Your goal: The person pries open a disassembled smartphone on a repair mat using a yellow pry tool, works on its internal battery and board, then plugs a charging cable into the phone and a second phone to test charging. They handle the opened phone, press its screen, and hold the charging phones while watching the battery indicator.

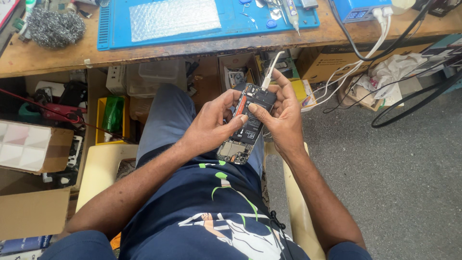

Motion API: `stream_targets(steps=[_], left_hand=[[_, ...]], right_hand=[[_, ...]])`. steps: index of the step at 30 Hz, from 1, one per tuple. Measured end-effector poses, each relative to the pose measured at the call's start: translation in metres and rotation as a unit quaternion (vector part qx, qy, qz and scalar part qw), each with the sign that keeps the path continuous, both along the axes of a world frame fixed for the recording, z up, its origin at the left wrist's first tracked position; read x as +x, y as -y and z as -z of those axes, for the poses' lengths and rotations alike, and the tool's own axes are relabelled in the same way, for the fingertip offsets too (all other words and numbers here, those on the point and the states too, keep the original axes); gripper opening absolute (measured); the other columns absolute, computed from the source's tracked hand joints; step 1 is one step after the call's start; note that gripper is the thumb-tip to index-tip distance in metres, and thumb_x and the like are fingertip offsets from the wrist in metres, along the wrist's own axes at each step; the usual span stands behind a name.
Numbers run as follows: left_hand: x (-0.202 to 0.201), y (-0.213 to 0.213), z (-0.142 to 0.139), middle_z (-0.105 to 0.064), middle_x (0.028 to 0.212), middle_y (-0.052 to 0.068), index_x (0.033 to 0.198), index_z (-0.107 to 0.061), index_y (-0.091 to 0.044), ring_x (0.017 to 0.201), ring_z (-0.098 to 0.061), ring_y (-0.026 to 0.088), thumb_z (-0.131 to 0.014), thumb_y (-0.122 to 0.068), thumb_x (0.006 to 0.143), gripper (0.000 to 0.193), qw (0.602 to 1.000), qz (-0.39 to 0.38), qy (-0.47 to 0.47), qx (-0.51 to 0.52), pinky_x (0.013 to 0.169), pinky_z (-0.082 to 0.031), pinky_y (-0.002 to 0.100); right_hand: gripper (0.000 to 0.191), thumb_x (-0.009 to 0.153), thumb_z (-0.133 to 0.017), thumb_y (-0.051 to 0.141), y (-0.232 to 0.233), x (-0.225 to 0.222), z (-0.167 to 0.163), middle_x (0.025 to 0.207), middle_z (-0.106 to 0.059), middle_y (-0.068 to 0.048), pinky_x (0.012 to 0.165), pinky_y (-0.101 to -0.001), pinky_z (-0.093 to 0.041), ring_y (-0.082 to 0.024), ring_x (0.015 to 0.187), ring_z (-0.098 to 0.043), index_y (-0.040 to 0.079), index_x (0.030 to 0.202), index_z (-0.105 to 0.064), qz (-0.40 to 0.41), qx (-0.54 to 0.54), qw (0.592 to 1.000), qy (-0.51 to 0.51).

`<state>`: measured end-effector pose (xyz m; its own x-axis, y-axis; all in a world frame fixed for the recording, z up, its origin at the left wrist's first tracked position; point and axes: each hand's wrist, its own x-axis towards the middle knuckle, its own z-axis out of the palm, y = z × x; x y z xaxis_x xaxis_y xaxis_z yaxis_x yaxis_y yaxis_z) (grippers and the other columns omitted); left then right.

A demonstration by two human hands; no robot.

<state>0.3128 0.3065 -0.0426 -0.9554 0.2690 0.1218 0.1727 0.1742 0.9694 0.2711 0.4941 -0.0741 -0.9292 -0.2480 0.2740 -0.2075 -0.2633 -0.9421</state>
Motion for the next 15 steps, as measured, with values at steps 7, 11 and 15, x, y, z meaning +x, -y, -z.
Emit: stream_targets(steps=[7,11,15], left_hand=[[0.0017,-0.0010,-0.0009,-0.073,0.093,0.004,0.128,-0.058,-0.001,0.077,-0.065,0.003,-0.067,-0.011,0.096,0.035,0.999,-0.012,-0.040,-0.035,0.065,-0.054,0.024],[0.0027,-0.0016,0.0009,-0.073,0.093,0.004,0.127,-0.058,0.000,0.077,-0.066,0.004,-0.067,-0.011,0.095,0.035,0.998,-0.016,-0.042,-0.038,0.065,-0.055,0.024],[0.0027,-0.0013,0.0051,-0.073,0.099,0.004,0.127,-0.058,0.001,0.086,-0.067,0.004,-0.066,-0.010,0.097,0.033,0.999,-0.005,-0.051,-0.008,0.072,-0.057,0.023]], right_hand=[[0.077,0.093,-0.075,0.011,-0.0038,0.0017,-0.0001,0.121,-0.065,-0.009,0.098,-0.0277,-0.054,-0.013,0.109,-0.066,0.000,0.159,-0.035,-0.009,0.010,1.000,-0.008],[0.076,0.095,-0.071,0.015,-0.0044,0.0026,0.0012,0.118,-0.065,-0.011,0.099,-0.0300,-0.054,-0.014,0.108,-0.066,-0.001,0.159,-0.035,-0.006,0.006,1.000,-0.005],[0.074,0.095,-0.070,0.013,-0.0049,-0.0004,0.0030,0.124,-0.066,-0.012,0.101,-0.0302,-0.054,-0.014,0.111,-0.067,-0.003,0.157,-0.034,-0.011,-0.017,1.000,0.001]])
